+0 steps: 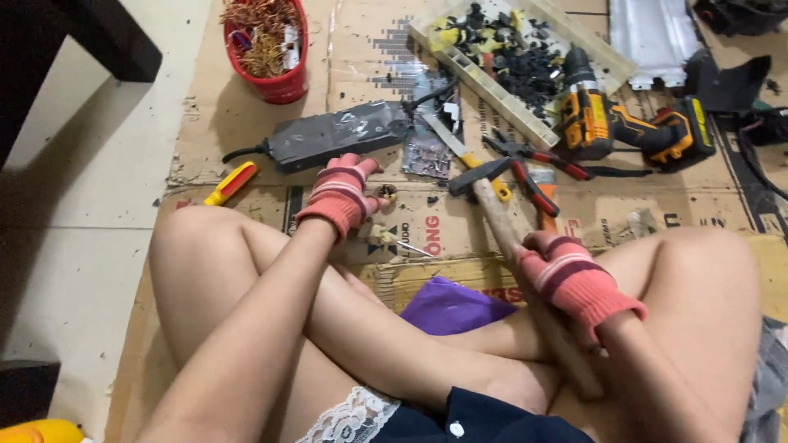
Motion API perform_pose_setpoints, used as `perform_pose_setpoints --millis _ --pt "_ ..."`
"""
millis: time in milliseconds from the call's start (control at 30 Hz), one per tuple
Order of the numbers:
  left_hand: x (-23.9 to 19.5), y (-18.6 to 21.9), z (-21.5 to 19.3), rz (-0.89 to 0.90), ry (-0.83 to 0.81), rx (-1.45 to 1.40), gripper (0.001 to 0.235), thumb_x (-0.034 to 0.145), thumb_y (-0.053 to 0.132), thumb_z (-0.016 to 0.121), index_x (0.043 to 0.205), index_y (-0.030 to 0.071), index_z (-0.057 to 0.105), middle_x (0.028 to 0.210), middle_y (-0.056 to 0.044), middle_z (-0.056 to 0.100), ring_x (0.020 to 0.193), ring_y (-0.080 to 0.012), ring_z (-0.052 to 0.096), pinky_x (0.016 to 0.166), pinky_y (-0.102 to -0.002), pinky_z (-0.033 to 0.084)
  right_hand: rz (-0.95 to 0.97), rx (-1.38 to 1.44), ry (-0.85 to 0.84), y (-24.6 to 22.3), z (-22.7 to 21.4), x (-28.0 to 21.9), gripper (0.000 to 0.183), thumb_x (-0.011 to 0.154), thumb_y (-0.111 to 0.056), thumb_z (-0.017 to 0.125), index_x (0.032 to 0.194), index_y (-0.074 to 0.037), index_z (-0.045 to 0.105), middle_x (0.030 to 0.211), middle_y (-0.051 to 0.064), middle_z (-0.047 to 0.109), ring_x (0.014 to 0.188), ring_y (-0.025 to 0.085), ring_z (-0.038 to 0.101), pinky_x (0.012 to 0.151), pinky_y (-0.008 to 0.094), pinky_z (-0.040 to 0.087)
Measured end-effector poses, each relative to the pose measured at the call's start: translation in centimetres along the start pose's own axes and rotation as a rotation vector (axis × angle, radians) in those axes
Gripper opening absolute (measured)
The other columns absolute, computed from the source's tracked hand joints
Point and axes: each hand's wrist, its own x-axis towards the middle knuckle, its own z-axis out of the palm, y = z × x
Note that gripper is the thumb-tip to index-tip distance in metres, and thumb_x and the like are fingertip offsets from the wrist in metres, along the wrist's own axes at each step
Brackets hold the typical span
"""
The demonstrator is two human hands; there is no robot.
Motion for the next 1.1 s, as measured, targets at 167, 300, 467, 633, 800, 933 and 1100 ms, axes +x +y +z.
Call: perform_pose_setpoints --millis 167,300,467,633,800,933,1100 --pt "1.7 0.4 2.6 0.129 0.085 0.266 0.043 0.085 0.053 0.074 0.123 0.035 0.064 0.13 -0.003 0.055 0.13 -0.0269 0.053 0.106 -0.043 0.048 -0.08 -0.206 0.228 1.3 0.2 1.5 0.036 0.087 -0.039 0.062 0.119 -0.024 0.071 0.103 0.008 0.078 0.103 0.029 0.074 0.091 0.045 0.061" --pt "-0.4 2.8 0.7 0.161 0.118 0.147 0.045 0.089 0.027 0.074 0.13 0.025 0.058 0.129 -0.008 0.059 0.125 -0.0296 0.059 0.105 -0.045 0.051 -0.117 0.07 0.398 -3.6 -1.1 -2.5 0.024 0.096 -0.038 0.056 0.11 -0.027 0.073 0.096 0.001 0.077 0.103 0.023 0.072 0.09 0.042 0.059" --pt "-7.4 7.0 -1.3 0.742 0.419 -0.676 0.049 0.065 -0.018 0.064 0.104 0.012 0.068 0.097 -0.003 0.069 0.072 -0.0136 0.057 0.066 -0.027 0.052 -0.258 0.423 0.245 -8.6 -1.6 -5.4 0.032 0.097 -0.034 0.051 0.11 -0.015 0.073 0.091 0.014 0.074 0.103 0.03 0.07 0.094 0.048 0.053" --pt "-12.0 10.5 -4.9 0.381 0.139 -0.787 0.04 0.083 -0.004 0.076 0.116 0.017 0.066 0.12 -0.007 0.069 0.124 -0.0275 0.063 0.108 -0.043 0.051 -0.351 0.458 0.17 -9.5 -0.9 -5.4 0.021 0.095 -0.028 0.063 0.1 -0.01 0.072 0.083 0.017 0.071 0.094 0.03 0.069 0.089 0.045 0.053" --pt "-12.5 11.1 -4.2 0.346 0.348 -1.134 0.066 0.068 -0.003 0.08 0.13 0.007 0.058 0.121 -0.01 0.065 0.092 -0.0185 0.065 0.078 -0.03 0.062 -0.36 0.717 0.237 -8.5 0.2 -4.1 0.018 0.105 -0.024 0.06 0.107 -0.01 0.07 0.079 0.014 0.068 0.083 0.027 0.068 0.083 0.04 0.052" --pt "-13.5 12.2 -4.6 -0.062 0.184 -1.181 0.031 0.085 0.023 0.082 0.112 0.014 0.073 0.103 -0.014 0.073 0.094 -0.0251 0.073 0.089 -0.041 0.061 -0.421 0.792 0.352 -9.7 0.4 -5.7 0.02 0.102 -0.023 0.062 0.108 -0.006 0.07 0.085 0.016 0.069 0.087 0.024 0.068 0.084 0.04 0.053" --pt "-13.0 12.3 -4.3 -0.079 0.266 -1.014 0.019 0.086 0.033 0.08 0.104 0.026 0.078 0.087 -0.002 0.077 0.085 -0.0151 0.075 0.083 -0.036 0.062 -0.543 0.832 0.425 -8.5 1.8 -3.3 0.024 0.103 -0.022 0.067 0.112 -0.001 0.067 0.095 0.022 0.068 0.098 0.033 0.069 0.091 0.046 0.053"
